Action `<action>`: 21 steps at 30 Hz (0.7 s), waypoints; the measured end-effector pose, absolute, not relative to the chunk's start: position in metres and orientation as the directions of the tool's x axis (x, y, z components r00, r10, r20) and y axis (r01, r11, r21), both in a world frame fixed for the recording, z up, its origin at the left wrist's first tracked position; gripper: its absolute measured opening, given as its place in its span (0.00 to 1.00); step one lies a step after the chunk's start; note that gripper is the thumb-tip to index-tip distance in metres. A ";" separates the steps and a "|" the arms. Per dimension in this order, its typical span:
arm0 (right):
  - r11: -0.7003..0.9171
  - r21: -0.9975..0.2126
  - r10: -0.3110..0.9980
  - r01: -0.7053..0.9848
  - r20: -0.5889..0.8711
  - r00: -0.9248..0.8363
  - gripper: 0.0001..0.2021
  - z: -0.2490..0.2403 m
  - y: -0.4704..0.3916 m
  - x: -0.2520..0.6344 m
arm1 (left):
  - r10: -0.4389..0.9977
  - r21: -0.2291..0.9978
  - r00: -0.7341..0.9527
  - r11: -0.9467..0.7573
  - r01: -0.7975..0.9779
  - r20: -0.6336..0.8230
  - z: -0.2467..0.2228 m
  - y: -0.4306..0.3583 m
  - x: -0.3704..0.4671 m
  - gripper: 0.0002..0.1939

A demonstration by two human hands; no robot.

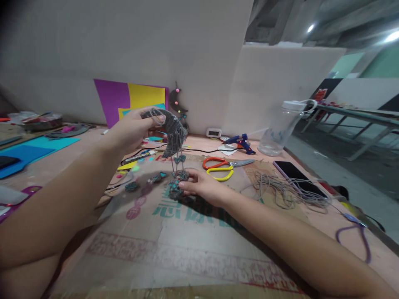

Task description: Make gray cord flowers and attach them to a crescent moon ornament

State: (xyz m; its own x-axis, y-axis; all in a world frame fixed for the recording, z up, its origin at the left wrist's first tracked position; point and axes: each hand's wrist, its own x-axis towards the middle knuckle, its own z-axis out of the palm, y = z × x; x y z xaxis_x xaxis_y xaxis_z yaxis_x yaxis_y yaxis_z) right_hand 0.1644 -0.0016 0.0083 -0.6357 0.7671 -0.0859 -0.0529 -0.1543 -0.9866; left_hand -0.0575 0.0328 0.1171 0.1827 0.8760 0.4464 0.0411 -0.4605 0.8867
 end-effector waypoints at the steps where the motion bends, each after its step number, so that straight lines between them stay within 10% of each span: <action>1: -0.128 -0.991 0.775 -0.039 -0.075 -0.627 0.18 0.008 -0.001 0.164 | 0.872 0.883 0.187 -0.467 0.046 0.451 0.118 0.033 -0.058 0.10; 21: 0.285 -0.954 0.859 0.092 0.212 -0.465 0.19 0.003 0.011 0.162 | 0.862 0.863 0.199 -0.493 0.108 0.467 0.124 0.010 -0.037 0.05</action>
State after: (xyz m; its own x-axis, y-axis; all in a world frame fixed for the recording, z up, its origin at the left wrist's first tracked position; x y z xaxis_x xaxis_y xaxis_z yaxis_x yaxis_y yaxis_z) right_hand 0.1619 0.0115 0.0031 -0.4652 0.8594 0.2121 0.0921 0.2853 -0.9540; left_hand -0.0365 0.0096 0.1242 0.1986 0.8616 0.4670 0.1076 -0.4928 0.8635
